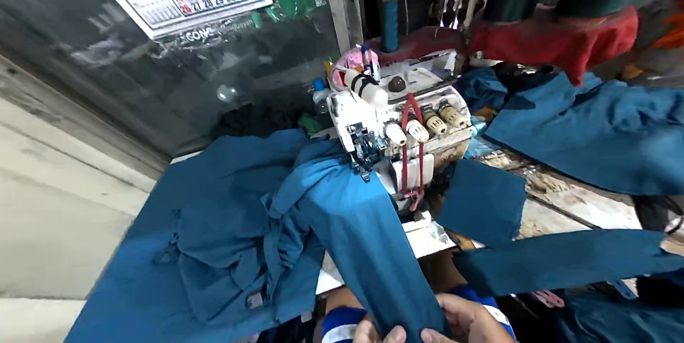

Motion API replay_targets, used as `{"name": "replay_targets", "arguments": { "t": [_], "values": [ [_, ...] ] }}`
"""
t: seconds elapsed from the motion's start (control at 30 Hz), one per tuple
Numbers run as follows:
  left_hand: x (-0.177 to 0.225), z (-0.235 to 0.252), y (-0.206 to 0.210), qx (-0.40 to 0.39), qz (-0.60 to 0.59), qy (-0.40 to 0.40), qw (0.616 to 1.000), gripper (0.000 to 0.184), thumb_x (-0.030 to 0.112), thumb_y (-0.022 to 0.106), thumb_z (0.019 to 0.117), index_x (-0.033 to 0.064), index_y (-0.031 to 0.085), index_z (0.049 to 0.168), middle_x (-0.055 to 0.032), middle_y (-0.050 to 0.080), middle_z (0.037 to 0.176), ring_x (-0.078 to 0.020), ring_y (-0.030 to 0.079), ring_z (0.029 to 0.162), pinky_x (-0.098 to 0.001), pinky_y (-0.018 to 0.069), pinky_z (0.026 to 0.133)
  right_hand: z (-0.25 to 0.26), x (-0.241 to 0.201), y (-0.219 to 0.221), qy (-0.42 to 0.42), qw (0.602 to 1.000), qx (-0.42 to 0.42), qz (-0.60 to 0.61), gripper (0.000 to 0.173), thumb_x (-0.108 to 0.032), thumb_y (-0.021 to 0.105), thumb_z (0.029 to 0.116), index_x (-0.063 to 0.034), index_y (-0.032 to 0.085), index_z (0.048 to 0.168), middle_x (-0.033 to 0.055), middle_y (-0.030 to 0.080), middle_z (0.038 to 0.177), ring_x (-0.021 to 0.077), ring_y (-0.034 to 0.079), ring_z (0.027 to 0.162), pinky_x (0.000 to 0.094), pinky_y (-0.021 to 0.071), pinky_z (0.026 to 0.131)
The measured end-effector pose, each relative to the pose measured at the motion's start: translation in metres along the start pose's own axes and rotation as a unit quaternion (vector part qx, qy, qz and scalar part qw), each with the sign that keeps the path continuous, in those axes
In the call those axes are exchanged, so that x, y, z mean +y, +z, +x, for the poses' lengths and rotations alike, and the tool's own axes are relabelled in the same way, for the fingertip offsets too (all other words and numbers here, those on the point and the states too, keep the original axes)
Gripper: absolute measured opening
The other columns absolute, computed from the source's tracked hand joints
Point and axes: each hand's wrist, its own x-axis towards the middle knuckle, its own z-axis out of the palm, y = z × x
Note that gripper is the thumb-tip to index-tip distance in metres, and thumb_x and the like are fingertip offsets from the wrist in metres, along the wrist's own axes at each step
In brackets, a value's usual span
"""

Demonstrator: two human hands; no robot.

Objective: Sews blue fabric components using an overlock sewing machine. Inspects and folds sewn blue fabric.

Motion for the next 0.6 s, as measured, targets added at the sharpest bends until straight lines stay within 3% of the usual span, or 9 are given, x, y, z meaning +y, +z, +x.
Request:
{"name": "replay_targets", "arguments": {
  "t": [0.07,0.17,0.27,0.37,0.47,0.6],
  "values": [
    [0.001,0.001,-0.008,-0.021,0.075,0.045,0.996,0.043,0.006,0.075,0.0921,-0.0090,0.056,0.127,-0.0190,0.072,0.114,-0.0290,0.071,0.106,-0.0486,0.0591,0.096,0.000,-0.006,0.003,-0.008,0.999,0.041,-0.010,0.030,-0.009,0.079,0.0897,-0.0047,0.068,0.117,0.0055,0.076,0.104,0.0195,0.075,0.093,0.0406,0.0653,0.084],
    [0.011,-0.002,-0.016,0.011,0.162,0.049,0.986,0.043,0.003,0.080,0.0871,-0.0101,0.058,0.123,-0.0193,0.074,0.107,-0.0308,0.074,0.100,-0.0482,0.0620,0.093,-0.010,0.017,0.001,0.021,0.997,0.059,-0.049,0.026,-0.013,0.076,0.0927,-0.0072,0.069,0.118,0.0027,0.077,0.104,0.0163,0.075,0.092,0.0386,0.0654,0.083],
    [0.012,-0.002,-0.014,0.039,0.193,0.054,0.979,0.039,0.002,0.081,0.0852,-0.0100,0.062,0.117,-0.0179,0.076,0.102,-0.0296,0.076,0.095,-0.0463,0.0637,0.089,-0.027,0.033,-0.005,0.054,0.996,0.045,-0.049,0.021,-0.016,0.072,0.0965,-0.0059,0.071,0.115,0.0056,0.076,0.098,0.0199,0.075,0.082,0.0425,0.0665,0.072],
    [0.014,-0.006,-0.012,0.042,0.227,0.045,0.972,0.034,0.004,0.081,0.0862,-0.0073,0.064,0.113,-0.0161,0.077,0.097,-0.0280,0.077,0.089,-0.0445,0.0651,0.084,-0.037,0.021,-0.007,0.059,0.995,0.074,-0.030,0.022,-0.016,0.075,0.0943,-0.0069,0.071,0.114,0.0055,0.076,0.094,0.0207,0.074,0.074,0.0408,0.0653,0.062],
    [0.028,-0.011,-0.007,0.020,0.242,0.056,0.968,0.035,0.004,0.081,0.0861,-0.0065,0.063,0.114,-0.0159,0.077,0.098,-0.0289,0.076,0.090,-0.0454,0.0653,0.085,-0.037,0.015,-0.006,0.029,0.995,0.091,-0.009,0.025,-0.012,0.077,0.0922,-0.0061,0.070,0.115,0.0059,0.076,0.094,0.0203,0.072,0.074,0.0385,0.0636,0.063],
    [0.028,-0.016,0.003,0.027,0.259,0.079,0.962,0.042,0.004,0.087,0.0796,-0.0050,0.065,0.113,-0.0136,0.077,0.099,-0.0269,0.077,0.091,-0.0442,0.0660,0.085,-0.041,0.024,-0.005,0.075,0.993,0.093,-0.024,0.029,-0.018,0.078,0.0917,-0.0093,0.069,0.118,0.0049,0.075,0.098,0.0211,0.072,0.068,0.0397,0.0640,0.055]
  ]
}}
